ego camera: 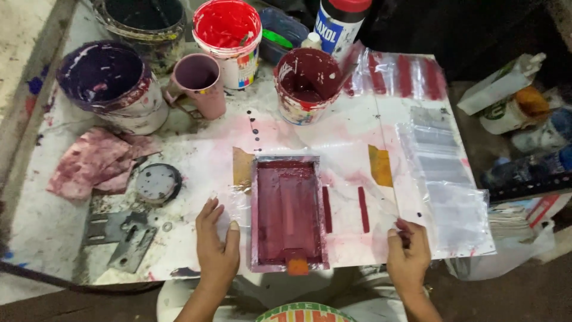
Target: The person uses a small sponge to apply dark red paint onto a rectangular metal tray. They repeatedly dip the sponge into a paint container and spread the paint evenly across the tray's surface, occasionally lifting the tray to adjust its position.
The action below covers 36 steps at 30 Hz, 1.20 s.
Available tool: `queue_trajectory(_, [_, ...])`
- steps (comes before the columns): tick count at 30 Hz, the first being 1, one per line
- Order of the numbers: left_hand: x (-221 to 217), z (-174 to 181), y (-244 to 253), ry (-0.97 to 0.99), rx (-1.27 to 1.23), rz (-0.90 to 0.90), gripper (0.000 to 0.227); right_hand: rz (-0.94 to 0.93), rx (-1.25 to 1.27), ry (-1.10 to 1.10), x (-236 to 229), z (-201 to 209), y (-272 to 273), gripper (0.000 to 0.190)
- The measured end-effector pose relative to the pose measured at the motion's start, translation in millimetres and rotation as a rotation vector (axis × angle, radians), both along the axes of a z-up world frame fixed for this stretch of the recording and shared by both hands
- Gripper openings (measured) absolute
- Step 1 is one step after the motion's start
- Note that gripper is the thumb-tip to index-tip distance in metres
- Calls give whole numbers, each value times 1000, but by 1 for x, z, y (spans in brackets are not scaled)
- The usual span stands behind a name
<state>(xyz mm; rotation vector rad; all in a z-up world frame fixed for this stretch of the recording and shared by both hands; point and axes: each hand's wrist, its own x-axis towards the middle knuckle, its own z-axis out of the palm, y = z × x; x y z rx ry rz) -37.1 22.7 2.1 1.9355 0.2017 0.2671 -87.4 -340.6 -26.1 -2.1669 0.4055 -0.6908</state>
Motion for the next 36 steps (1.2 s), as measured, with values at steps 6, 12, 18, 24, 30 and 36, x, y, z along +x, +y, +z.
queue_trajectory(6, [-1,2,-3,10,-45,5,50,18,-22,-17,1,7,4,25])
queue_trajectory(12, [-2,-11,5,-170,11,-23,42,122,9,-77,-17,1,18,20])
queue_trajectory(18, [-1,-14,7,-241,-2,-2,36,327,-217,-94,-26,-12,35,24])
queue_trajectory(24, [-1,-20,9,-372,176,-267,43,784,-541,-84,-20,34,102,41])
queue_trajectory(30, [0,-12,4,-366,383,-449,43,886,-694,98,-2,28,113,33])
queue_trajectory(36, [0,-12,3,-325,379,-388,53,893,-648,146,10,37,113,25])
